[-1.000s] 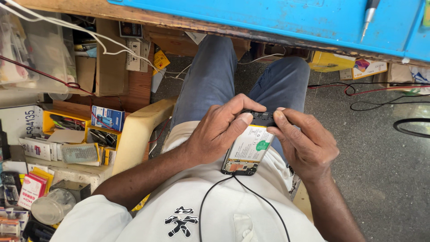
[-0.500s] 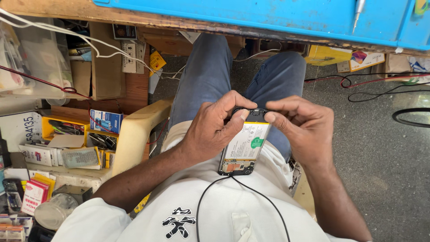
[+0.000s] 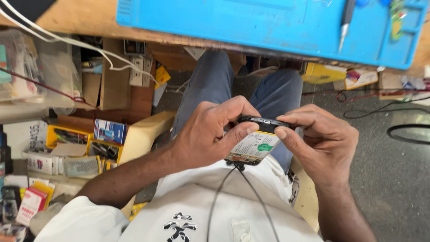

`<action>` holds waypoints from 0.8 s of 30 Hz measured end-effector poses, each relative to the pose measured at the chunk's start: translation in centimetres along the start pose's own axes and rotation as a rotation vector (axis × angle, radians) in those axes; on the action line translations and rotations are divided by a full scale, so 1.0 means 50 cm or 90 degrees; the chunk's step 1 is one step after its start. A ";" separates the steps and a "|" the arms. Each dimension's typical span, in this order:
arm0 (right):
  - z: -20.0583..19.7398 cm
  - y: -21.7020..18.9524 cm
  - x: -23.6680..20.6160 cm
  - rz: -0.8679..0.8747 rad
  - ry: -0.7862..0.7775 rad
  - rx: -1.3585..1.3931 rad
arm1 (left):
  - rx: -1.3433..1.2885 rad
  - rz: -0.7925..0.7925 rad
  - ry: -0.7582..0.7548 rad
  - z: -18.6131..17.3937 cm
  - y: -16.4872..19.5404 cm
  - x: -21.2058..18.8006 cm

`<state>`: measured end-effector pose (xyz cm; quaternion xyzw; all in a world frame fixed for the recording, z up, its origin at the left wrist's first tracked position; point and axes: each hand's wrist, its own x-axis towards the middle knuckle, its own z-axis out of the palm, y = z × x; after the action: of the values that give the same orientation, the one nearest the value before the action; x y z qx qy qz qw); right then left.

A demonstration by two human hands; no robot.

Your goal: The person repairs a disassembled smartphone by connecting a charging port flex cable to the motherboard and securing it with screws. They then connect a charging cable to test the device, which displays a charging animation on the screen.

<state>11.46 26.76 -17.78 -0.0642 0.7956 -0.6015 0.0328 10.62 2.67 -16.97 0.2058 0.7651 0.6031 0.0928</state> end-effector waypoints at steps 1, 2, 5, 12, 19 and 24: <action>0.001 -0.008 -0.004 -0.026 0.010 0.033 | 0.010 0.049 0.017 0.003 0.010 -0.003; 0.003 -0.012 -0.008 -0.053 0.001 0.024 | 0.030 0.063 0.022 0.008 0.019 -0.006; 0.014 -0.007 -0.022 -0.100 -0.015 -0.017 | 0.083 0.079 0.036 0.028 0.031 -0.021; 0.027 0.043 -0.062 -0.020 -0.044 -0.094 | 0.067 0.035 0.022 0.046 -0.012 -0.068; 0.063 0.111 -0.037 0.175 -0.182 0.190 | -0.185 -0.143 -0.049 0.040 -0.112 -0.072; 0.081 0.129 -0.036 0.228 -0.189 0.158 | -0.174 -0.205 -0.085 0.027 -0.147 -0.081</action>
<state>13.38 24.89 -25.16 -0.0053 0.7008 -0.6631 0.2628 13.29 0.75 -24.82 0.1058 0.6914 0.6635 0.2655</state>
